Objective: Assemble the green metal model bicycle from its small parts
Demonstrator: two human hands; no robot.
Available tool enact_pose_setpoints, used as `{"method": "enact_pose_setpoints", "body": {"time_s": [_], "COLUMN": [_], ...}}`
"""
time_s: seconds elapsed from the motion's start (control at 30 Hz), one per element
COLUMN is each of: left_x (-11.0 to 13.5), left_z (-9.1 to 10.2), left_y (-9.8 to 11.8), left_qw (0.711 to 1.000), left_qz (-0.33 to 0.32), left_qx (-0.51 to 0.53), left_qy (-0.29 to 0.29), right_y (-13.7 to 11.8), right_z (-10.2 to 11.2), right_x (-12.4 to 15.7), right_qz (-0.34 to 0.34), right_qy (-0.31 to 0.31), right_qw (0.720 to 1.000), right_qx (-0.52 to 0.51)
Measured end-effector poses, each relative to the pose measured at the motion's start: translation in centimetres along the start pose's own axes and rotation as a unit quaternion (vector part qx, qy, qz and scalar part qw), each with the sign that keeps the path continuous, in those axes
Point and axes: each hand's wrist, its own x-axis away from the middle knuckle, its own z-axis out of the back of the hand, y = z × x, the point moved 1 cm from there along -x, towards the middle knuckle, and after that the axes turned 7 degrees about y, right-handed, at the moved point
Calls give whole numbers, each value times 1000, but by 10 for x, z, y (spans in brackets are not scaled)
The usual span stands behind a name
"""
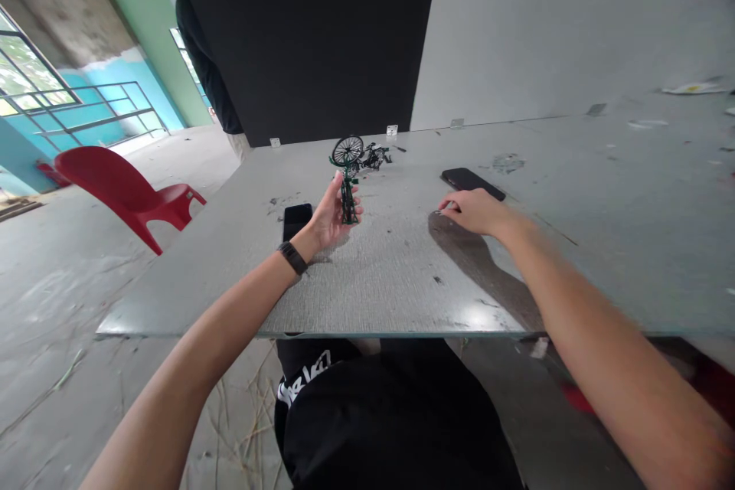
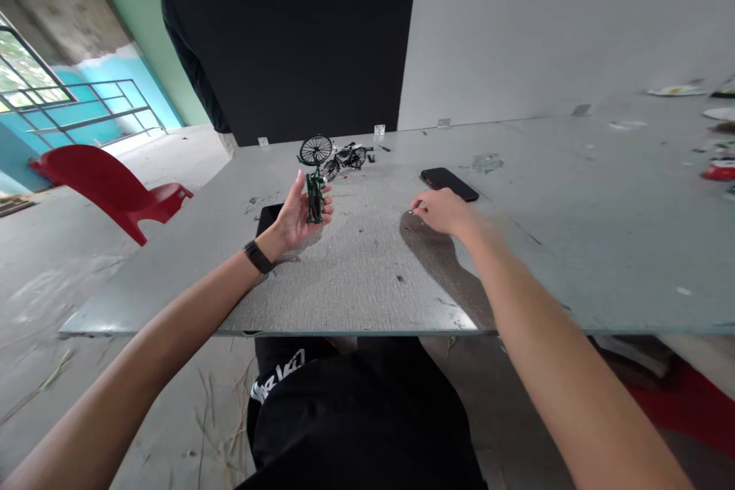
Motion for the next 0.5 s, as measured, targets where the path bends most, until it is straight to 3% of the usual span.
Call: {"method": "enact_pose_setpoints", "body": {"time_s": [0.13, 0.37, 0.5], "left_x": [0, 0, -4], "left_z": [2, 2, 3], "left_y": [-1, -6, -11], "left_qw": [1000, 999, 999], "left_qz": [-4, 1, -9], "left_qx": [10, -15, -35], "left_qy": [-27, 33, 31], "right_y": [2, 4, 3], "right_z": [-1, -2, -2], "right_x": [0, 0, 0], "right_qz": [12, 7, 8], "right_qy": [7, 8, 11], "right_qw": [1000, 999, 998], "right_qx": [11, 44, 58]}}
